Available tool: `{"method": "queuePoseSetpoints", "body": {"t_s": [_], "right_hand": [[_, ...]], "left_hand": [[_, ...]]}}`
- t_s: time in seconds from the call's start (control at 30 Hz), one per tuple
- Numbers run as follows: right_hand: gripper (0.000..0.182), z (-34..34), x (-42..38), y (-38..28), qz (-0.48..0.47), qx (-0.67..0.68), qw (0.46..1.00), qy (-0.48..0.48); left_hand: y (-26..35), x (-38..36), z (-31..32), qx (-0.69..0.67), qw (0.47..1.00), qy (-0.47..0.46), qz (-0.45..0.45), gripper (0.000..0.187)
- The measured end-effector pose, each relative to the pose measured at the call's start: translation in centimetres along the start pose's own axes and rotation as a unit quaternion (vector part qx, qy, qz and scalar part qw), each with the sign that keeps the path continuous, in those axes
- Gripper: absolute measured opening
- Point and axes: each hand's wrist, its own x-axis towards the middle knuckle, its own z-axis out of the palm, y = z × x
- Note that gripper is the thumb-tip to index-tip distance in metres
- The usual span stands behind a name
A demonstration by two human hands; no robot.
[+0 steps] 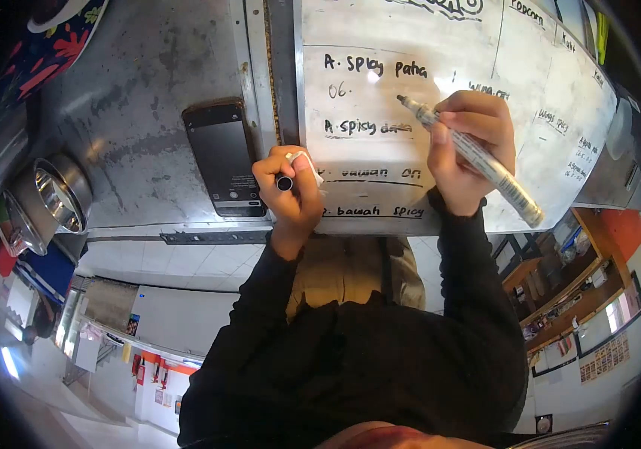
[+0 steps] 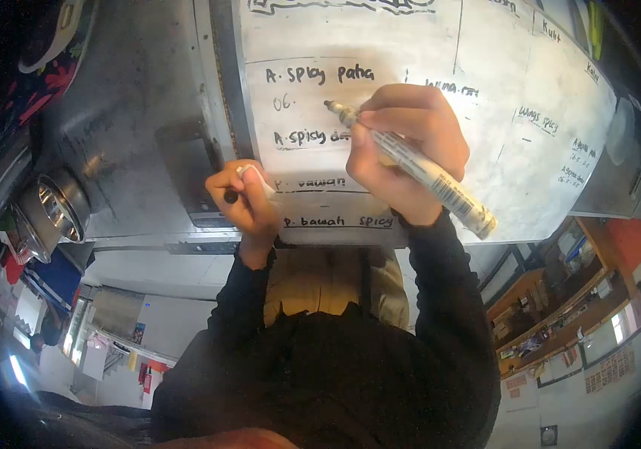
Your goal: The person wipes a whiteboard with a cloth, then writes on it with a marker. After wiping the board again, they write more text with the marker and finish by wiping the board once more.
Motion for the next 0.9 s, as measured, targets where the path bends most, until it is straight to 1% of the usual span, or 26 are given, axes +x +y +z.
{"method": "queuePoseSetpoints", "body": {"t_s": [0.13,0.33,0.4,0.5,0.6,0.73,0.83,0.9], "right_hand": [[0.023,0.3,-0.2,1.2,-0.001,-0.015,0.999,-0.029],[0.021,1.3,-0.4,1.8,0.018,-0.012,0.999,-0.047],[0.020,1.5,-0.1,2.1,-0.014,-0.017,0.998,-0.065],[0.019,1.6,-0.2,2.0,-0.007,-0.024,0.997,-0.074],[0.020,1.6,-0.1,2.0,-0.022,-0.036,0.996,-0.075],[0.020,1.5,-0.2,2.1,-0.015,-0.044,0.995,-0.084],[0.020,1.6,-0.3,2.2,-0.022,-0.041,0.996,-0.073],[0.019,1.6,-0.2,2.1,-0.010,-0.037,0.997,-0.068]], "left_hand": [[0.1,0.1,-0.1,0.001,1.000,-0.013,0.006,0.012],[0.4,0.3,0.1,0.004,1.000,-0.013,0.009,0.012],[0.3,0.2,0.1,0.005,1.000,-0.014,0.008,0.012],[0.3,0.2,0.0,0.005,1.000,-0.012,0.008,0.012],[0.3,0.2,0.0,0.007,1.000,-0.014,0.006,0.012],[0.2,0.2,0.0,0.011,1.000,-0.015,0.009,0.012],[0.3,0.1,0.0,0.001,1.000,-0.011,-0.001,0.013],[0.3,0.2,0.1,-0.003,1.000,-0.012,0.001,0.013]]}}
